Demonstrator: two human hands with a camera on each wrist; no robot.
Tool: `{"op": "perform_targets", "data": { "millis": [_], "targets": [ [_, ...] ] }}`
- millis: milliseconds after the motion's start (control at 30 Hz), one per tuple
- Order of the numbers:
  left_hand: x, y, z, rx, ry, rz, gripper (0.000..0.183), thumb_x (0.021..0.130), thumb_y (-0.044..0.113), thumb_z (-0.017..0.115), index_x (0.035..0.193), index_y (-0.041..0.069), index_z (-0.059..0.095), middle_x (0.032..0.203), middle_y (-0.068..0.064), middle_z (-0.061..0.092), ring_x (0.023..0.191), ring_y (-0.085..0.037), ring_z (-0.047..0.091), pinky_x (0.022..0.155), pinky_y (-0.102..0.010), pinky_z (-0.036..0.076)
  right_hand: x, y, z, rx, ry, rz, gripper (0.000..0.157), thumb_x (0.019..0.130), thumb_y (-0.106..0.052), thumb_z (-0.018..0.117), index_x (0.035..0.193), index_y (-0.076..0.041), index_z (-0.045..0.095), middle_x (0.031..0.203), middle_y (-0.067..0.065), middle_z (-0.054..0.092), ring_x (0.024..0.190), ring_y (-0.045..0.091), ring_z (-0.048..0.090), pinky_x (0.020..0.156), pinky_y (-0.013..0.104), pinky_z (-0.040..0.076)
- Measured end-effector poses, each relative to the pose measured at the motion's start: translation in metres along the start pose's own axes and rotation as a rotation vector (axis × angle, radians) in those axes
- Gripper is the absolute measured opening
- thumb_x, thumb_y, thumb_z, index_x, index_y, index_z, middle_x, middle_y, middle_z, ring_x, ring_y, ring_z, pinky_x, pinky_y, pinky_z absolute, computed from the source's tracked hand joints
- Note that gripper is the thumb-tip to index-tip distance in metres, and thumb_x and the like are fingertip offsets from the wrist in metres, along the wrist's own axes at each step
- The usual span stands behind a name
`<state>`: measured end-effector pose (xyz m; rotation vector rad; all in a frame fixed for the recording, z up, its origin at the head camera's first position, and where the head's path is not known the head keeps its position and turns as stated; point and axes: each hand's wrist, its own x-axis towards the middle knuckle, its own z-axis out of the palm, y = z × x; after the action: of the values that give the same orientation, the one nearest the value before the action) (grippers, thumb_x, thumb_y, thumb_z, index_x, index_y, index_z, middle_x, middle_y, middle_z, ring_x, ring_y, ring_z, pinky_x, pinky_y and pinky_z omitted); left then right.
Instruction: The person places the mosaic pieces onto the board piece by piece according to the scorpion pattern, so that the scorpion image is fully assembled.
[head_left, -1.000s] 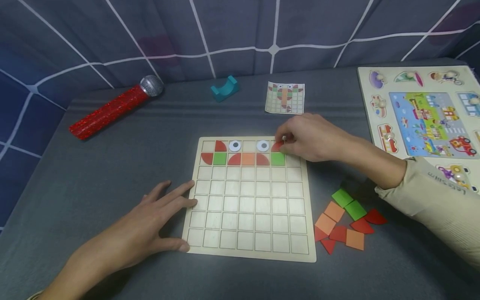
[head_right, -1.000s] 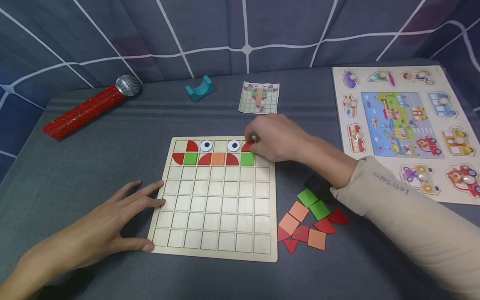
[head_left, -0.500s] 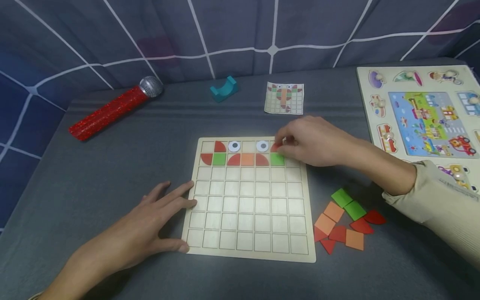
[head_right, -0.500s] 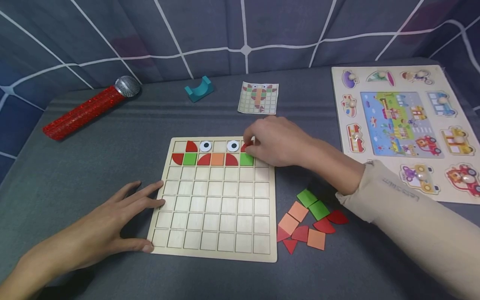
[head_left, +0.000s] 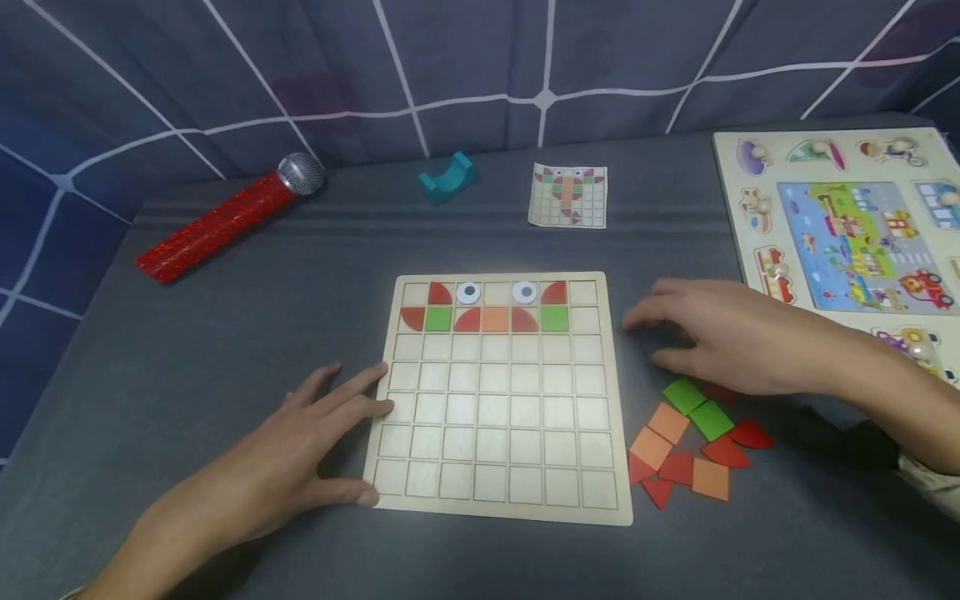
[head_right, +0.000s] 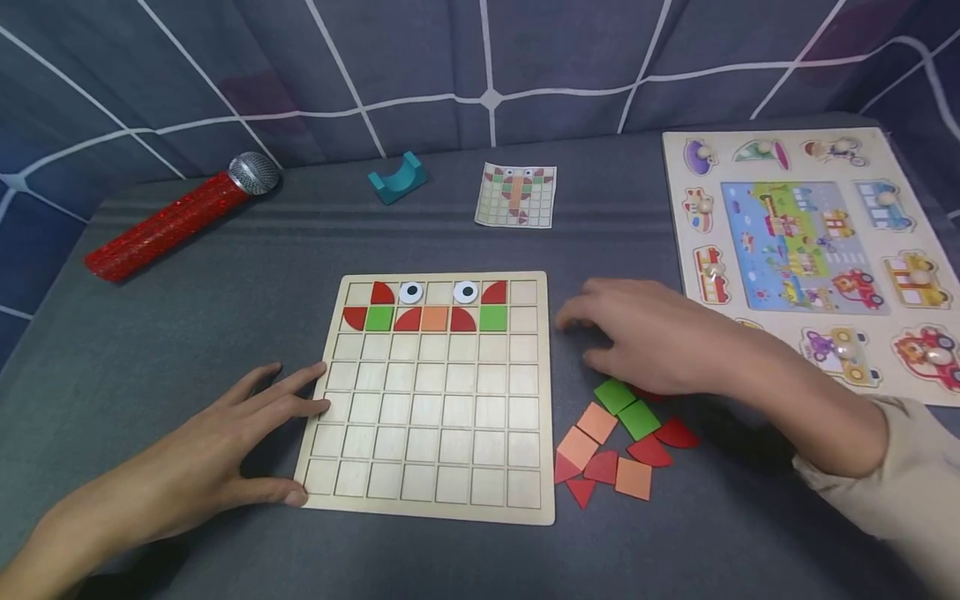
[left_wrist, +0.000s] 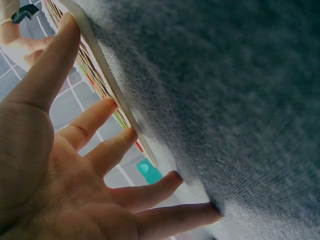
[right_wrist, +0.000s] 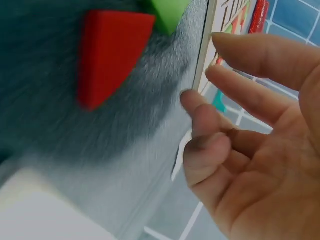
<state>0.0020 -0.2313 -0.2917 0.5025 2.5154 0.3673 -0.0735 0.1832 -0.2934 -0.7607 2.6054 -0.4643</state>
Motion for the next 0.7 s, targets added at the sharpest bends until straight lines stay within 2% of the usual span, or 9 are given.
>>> {"op": "perform_targets", "data": {
  "millis": [133,267,467,700],
  "targets": [
    [-0.001,0.000,0.000,0.003,0.004,0.002,0.082,0.066,0.063,0.079,0.139,0.034,0.052,0.161,0.001,0.025,0.141,-0.054,0.016,0.096,-0.080,0.022,-0.018,0.018,0.006,-0.058,-0.086,0.053,0.048,0.076,-0.019,0.086,0.120,-0.022,0.068,0.111,-0.004,0.056,0.090,0.012,0.055,0.071,0.034,0.051],
    [-0.001,-0.001,0.000,0.003,0.008,0.005,0.082,0.066,0.064,0.078,0.138,0.034,0.052,0.161,0.001,0.025,0.140,-0.055,0.017,0.096,-0.080,0.022,-0.030,0.028,0.012,-0.071,-0.150,0.073,0.051,0.073,-0.021,0.089,0.118,-0.023,0.067,0.108,-0.006,0.056,0.088,0.010,0.054,0.071,0.032,0.052],
    [-0.001,-0.001,0.000,0.007,0.011,0.010,0.081,0.066,0.063,0.079,0.138,0.035,0.052,0.161,0.002,0.024,0.140,-0.055,0.017,0.095,-0.080,0.022,-0.037,0.031,0.019,0.015,-0.143,0.071,0.047,0.076,-0.014,0.087,0.116,-0.021,0.064,0.104,-0.008,0.058,0.085,0.010,0.054,0.070,0.033,0.052],
    [-0.002,0.001,0.001,0.013,0.022,0.008,0.082,0.065,0.060,0.082,0.138,0.034,0.053,0.162,0.003,0.024,0.140,-0.053,0.017,0.096,-0.080,0.022,-0.038,0.029,0.019,0.024,-0.129,0.072,0.036,0.076,-0.012,0.086,0.103,-0.023,0.064,0.094,-0.010,0.057,0.079,0.010,0.052,0.065,0.032,0.048]
  ]
}}
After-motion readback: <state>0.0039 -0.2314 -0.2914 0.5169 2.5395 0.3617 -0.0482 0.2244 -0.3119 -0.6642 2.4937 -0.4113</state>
